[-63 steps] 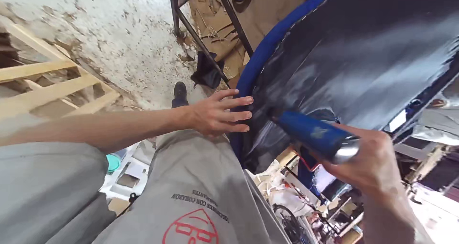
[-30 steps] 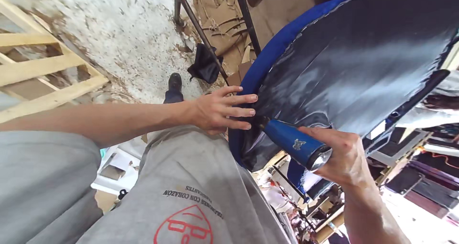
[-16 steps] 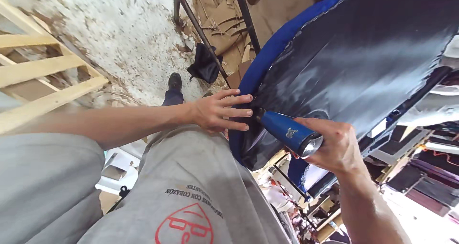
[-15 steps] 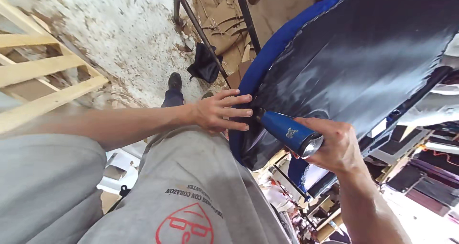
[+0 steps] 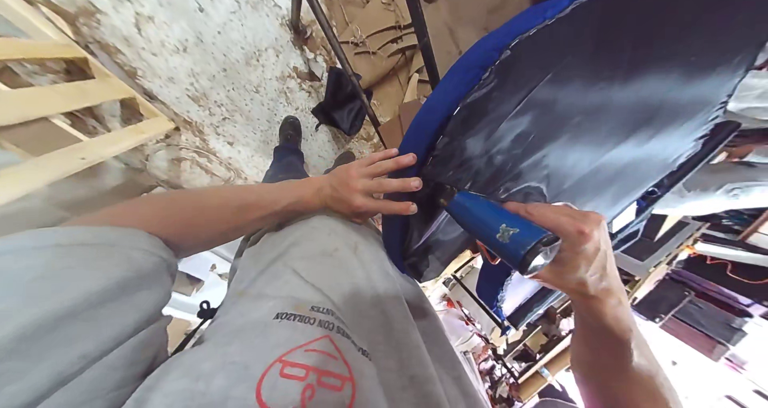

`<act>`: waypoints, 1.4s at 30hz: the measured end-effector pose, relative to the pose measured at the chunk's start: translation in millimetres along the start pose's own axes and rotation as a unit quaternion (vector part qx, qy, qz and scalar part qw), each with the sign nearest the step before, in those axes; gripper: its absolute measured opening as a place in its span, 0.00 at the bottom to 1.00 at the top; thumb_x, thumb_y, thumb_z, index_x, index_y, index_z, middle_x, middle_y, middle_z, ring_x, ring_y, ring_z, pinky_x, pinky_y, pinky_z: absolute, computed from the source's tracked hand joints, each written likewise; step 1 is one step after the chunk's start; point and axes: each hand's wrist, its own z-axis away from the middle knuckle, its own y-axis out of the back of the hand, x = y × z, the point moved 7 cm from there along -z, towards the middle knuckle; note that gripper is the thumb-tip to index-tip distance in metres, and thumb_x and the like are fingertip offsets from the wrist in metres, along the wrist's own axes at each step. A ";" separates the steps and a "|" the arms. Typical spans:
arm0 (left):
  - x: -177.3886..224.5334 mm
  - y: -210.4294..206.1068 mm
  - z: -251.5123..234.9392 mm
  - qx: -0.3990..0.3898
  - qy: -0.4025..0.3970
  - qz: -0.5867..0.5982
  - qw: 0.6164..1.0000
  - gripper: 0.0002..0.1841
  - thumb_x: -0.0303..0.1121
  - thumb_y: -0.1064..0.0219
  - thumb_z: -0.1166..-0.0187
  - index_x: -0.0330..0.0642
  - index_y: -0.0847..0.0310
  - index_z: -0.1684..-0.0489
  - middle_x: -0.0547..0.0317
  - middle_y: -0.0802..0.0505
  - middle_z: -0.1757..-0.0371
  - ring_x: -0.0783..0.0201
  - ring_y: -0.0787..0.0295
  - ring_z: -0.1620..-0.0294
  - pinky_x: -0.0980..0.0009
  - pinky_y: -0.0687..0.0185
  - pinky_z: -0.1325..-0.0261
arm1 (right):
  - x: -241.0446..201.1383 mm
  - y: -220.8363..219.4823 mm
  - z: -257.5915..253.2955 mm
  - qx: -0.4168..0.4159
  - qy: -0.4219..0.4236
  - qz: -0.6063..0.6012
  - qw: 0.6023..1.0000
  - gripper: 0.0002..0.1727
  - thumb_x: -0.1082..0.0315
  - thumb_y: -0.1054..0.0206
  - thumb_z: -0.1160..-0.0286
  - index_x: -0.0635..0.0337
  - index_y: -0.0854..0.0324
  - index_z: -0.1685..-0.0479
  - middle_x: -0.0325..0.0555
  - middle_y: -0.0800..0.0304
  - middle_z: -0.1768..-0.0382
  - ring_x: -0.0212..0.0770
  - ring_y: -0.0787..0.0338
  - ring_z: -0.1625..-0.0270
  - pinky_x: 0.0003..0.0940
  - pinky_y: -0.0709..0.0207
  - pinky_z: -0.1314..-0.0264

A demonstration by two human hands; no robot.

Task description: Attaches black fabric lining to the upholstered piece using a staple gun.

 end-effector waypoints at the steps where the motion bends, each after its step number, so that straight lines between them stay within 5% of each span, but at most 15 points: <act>1: 0.0 0.3 1.7 -0.006 0.000 0.005 1.000 0.19 0.37 0.38 0.16 0.57 0.14 0.29 0.51 0.16 0.19 0.43 0.35 0.10 0.42 0.45 0.08 | -0.6 0.1 3.3 -0.001 0.001 -0.007 1.000 0.24 0.45 0.34 0.32 0.55 0.07 0.52 0.47 0.03 0.64 0.38 0.05 0.62 0.41 0.16 0.61; 13: -4.2 1.0 4.1 -0.011 -0.004 0.017 1.000 0.20 0.32 0.39 0.19 0.59 0.12 0.32 0.55 0.16 0.20 0.45 0.37 0.09 0.43 0.46 0.09 | -7.5 -26.0 3.9 -0.042 0.033 0.002 0.999 0.25 0.46 0.35 0.34 0.53 0.08 0.48 0.48 0.03 0.63 0.46 0.05 0.62 0.48 0.18 0.65; 19: 1.4 4.0 0.5 -0.004 0.000 -0.001 1.000 0.20 0.32 0.39 0.19 0.55 0.13 0.30 0.50 0.16 0.20 0.40 0.35 0.10 0.42 0.43 0.09 | -4.4 -9.8 15.1 -0.009 0.037 0.027 0.999 0.26 0.43 0.37 0.31 0.57 0.09 0.54 0.50 0.04 0.67 0.46 0.06 0.64 0.46 0.19 0.65; 21: 11.6 16.7 -2.6 0.013 0.077 0.018 0.997 0.19 0.33 0.40 0.20 0.48 0.14 0.33 0.45 0.15 0.23 0.43 0.29 0.14 0.46 0.35 0.13 | 12.7 13.8 41.0 0.048 -0.006 -0.009 0.999 0.28 0.42 0.31 0.29 0.60 0.10 0.49 0.50 0.03 0.60 0.37 0.05 0.55 0.38 0.14 0.51; 24: 37.0 30.8 -7.7 0.073 0.277 0.038 0.957 0.12 0.33 0.38 0.22 0.36 0.13 0.54 0.38 0.14 0.30 0.51 0.18 0.25 0.56 0.19 0.24 | 55.5 33.3 101.0 0.184 -0.172 -0.054 0.966 0.37 0.51 0.20 0.32 0.76 0.24 0.37 0.54 0.08 0.46 0.30 0.09 0.41 0.32 0.15 0.32; 27: 69.7 13.9 -9.0 0.100 0.419 0.058 0.901 0.16 0.42 0.39 0.17 0.36 0.15 0.60 0.40 0.15 0.29 0.55 0.17 0.26 0.57 0.16 0.27 | 111.0 33.7 135.3 0.219 -0.191 -0.179 0.940 0.36 0.49 0.27 0.29 0.68 0.29 0.30 0.38 0.10 0.47 0.26 0.10 0.47 0.31 0.13 0.42; 31: 100.9 -7.3 -2.1 0.125 0.543 -0.014 0.830 0.17 0.44 0.35 0.19 0.37 0.13 0.61 0.42 0.15 0.29 0.60 0.12 0.33 0.61 0.12 0.35 | 170.6 8.6 154.0 0.269 -0.150 -0.254 0.917 0.45 0.59 0.28 0.25 0.76 0.45 0.14 0.50 0.14 0.36 0.32 0.09 0.42 0.30 0.13 0.37; 33: 108.2 -15.1 -5.5 0.160 0.574 -0.036 0.802 0.17 0.44 0.33 0.19 0.37 0.12 0.62 0.45 0.14 0.31 0.63 0.09 0.41 0.65 0.09 0.41 | 185.6 -1.8 158.8 0.301 -0.143 -0.260 0.906 0.49 0.60 0.25 0.28 0.80 0.49 0.13 0.57 0.16 0.32 0.31 0.10 0.40 0.27 0.15 0.35; 37: 117.8 -25.0 -14.5 0.205 0.621 -0.077 0.752 0.16 0.45 0.28 0.22 0.39 0.13 0.65 0.47 0.13 0.31 0.65 0.08 0.42 0.67 0.07 0.40 | 187.9 -24.7 180.3 0.331 -0.146 -0.312 0.879 0.48 0.64 0.27 0.29 0.82 0.50 0.14 0.53 0.15 0.33 0.29 0.09 0.43 0.26 0.13 0.37; 42: 120.2 -31.6 -14.2 0.221 0.616 -0.102 0.749 0.16 0.46 0.27 0.24 0.41 0.10 0.65 0.50 0.11 0.31 0.65 0.08 0.41 0.65 0.09 0.37 | 171.7 -29.0 217.0 0.352 -0.140 -0.342 0.860 0.50 0.61 0.27 0.29 0.82 0.52 0.15 0.45 0.11 0.41 0.32 0.07 0.51 0.30 0.10 0.46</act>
